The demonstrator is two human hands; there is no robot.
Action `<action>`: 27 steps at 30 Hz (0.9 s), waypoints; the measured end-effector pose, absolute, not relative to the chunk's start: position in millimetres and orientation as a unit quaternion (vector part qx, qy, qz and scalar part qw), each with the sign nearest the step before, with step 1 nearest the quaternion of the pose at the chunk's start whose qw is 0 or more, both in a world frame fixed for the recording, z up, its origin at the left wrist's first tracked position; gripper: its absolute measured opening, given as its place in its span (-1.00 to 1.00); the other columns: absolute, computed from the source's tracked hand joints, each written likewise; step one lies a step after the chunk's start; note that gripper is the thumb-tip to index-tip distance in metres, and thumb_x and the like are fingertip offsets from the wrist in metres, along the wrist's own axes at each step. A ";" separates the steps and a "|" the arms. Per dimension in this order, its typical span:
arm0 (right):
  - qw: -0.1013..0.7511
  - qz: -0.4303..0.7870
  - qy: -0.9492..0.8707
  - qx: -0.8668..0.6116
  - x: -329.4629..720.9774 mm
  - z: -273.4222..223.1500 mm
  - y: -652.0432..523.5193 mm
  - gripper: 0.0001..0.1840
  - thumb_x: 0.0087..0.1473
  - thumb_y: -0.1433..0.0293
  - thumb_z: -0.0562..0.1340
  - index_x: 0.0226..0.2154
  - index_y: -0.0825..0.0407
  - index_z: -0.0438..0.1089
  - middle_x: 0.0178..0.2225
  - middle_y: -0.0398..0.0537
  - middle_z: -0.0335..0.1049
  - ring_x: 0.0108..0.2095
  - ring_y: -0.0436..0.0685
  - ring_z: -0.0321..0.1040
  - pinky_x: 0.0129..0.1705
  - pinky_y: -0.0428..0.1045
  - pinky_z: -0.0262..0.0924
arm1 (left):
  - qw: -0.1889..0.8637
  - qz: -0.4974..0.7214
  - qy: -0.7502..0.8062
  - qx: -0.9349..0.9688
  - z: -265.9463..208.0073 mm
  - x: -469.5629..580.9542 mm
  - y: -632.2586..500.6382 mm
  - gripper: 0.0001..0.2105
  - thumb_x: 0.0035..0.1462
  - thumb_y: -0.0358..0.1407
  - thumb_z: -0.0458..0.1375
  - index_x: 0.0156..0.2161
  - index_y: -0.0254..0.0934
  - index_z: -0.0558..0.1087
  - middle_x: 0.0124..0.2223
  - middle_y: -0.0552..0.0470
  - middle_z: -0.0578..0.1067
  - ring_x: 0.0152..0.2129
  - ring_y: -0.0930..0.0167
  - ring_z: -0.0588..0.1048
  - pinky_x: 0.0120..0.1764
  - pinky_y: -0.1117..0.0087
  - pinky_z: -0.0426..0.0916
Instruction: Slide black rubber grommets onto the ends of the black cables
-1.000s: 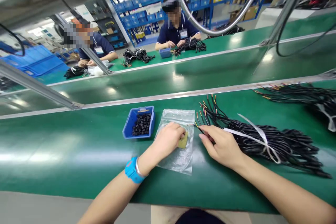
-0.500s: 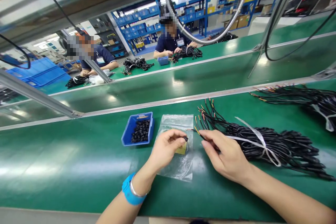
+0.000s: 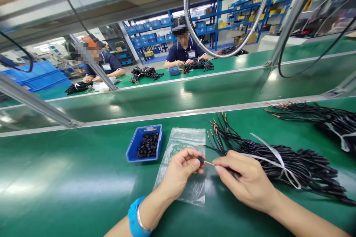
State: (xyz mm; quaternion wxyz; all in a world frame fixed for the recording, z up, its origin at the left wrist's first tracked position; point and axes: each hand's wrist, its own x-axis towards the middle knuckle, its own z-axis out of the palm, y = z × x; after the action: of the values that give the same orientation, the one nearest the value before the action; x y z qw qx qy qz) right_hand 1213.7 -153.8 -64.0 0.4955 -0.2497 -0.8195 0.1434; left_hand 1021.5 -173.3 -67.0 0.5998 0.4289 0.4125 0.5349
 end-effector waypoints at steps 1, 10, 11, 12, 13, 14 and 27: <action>0.493 0.147 -0.820 -0.250 1213.7 -63.6 -153.9 -0.83 0.12 0.50 0.15 -0.31 0.05 0.47 -0.55 -0.15 0.36 -0.56 -0.05 0.25 -0.54 -0.14 0.12 | 0.599 0.534 0.413 0.431 -67.1 1021.6 -173.3 -0.73 -0.14 -0.22 0.39 -0.35 -0.33 0.49 -0.39 0.02 0.53 -0.49 0.49 0.49 -0.42 0.50 0.39; 0.492 0.146 -0.817 -0.263 1214.8 -66.1 -153.5 -0.83 0.12 0.51 0.14 -0.32 0.05 0.45 -0.55 -0.17 0.32 -0.56 -0.07 0.23 -0.52 -0.14 0.10 | 0.577 0.531 0.415 0.462 -71.1 1019.4 -172.8 -0.80 -0.08 -0.26 0.36 -0.34 -0.30 0.51 -0.39 0.05 0.53 -0.49 0.53 0.47 -0.39 0.52 0.41; 0.489 0.149 -0.819 -0.263 1214.8 -67.7 -153.4 -0.83 0.12 0.51 0.14 -0.31 0.05 0.45 -0.54 -0.17 0.32 -0.56 -0.07 0.23 -0.52 -0.13 0.10 | 0.571 0.531 0.421 0.464 -71.0 1019.6 -173.4 -0.80 -0.09 -0.27 0.37 -0.34 -0.30 0.51 -0.41 0.06 0.52 -0.50 0.54 0.46 -0.39 0.53 0.41; 0.484 0.153 -0.821 -0.262 1214.6 -69.5 -153.4 -0.84 0.13 0.51 0.14 -0.31 0.05 0.45 -0.54 -0.17 0.32 -0.55 -0.07 0.23 -0.51 -0.13 0.10 | 0.566 0.529 0.428 0.465 -70.9 1020.2 -174.3 -0.79 -0.11 -0.28 0.38 -0.35 -0.31 0.51 -0.43 0.07 0.52 -0.51 0.54 0.46 -0.39 0.53 0.40; 0.479 0.158 -0.823 -0.261 1214.4 -71.3 -153.3 -0.84 0.13 0.50 0.14 -0.30 0.05 0.44 -0.53 -0.17 0.32 -0.55 -0.07 0.22 -0.51 -0.13 0.09 | 0.562 0.527 0.433 0.468 -70.7 1021.0 -175.4 -0.78 -0.13 -0.28 0.39 -0.36 -0.31 0.52 -0.43 0.07 0.51 -0.51 0.55 0.45 -0.39 0.54 0.40; 0.474 0.162 -0.826 -0.258 1214.1 -73.1 -153.2 -0.85 0.14 0.49 0.14 -0.29 0.04 0.44 -0.53 -0.16 0.32 -0.55 -0.06 0.22 -0.50 -0.12 0.09 | 0.562 0.522 0.435 0.471 -70.7 1022.1 -176.5 -0.78 -0.14 -0.28 0.39 -0.36 -0.32 0.52 -0.43 0.07 0.51 -0.51 0.55 0.45 -0.38 0.54 0.39; 0.431 0.072 -0.867 -0.239 1227.0 -77.2 -142.6 -0.92 0.13 0.50 0.13 -0.31 0.06 0.32 -0.46 -0.09 0.30 -0.46 0.01 0.22 -0.41 -0.06 0.10 | 0.624 0.512 0.420 0.415 -80.6 1036.5 -175.7 -0.65 -0.11 -0.18 0.37 -0.30 -0.37 0.40 -0.52 0.11 0.49 -0.60 0.50 0.52 -0.52 0.54 0.42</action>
State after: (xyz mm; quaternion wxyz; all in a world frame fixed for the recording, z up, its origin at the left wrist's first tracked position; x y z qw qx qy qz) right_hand 1227.0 -142.6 -77.2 0.4312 -0.2385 -0.8671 0.0722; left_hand 1036.5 -175.7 -80.6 0.6236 0.4148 0.4203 0.5123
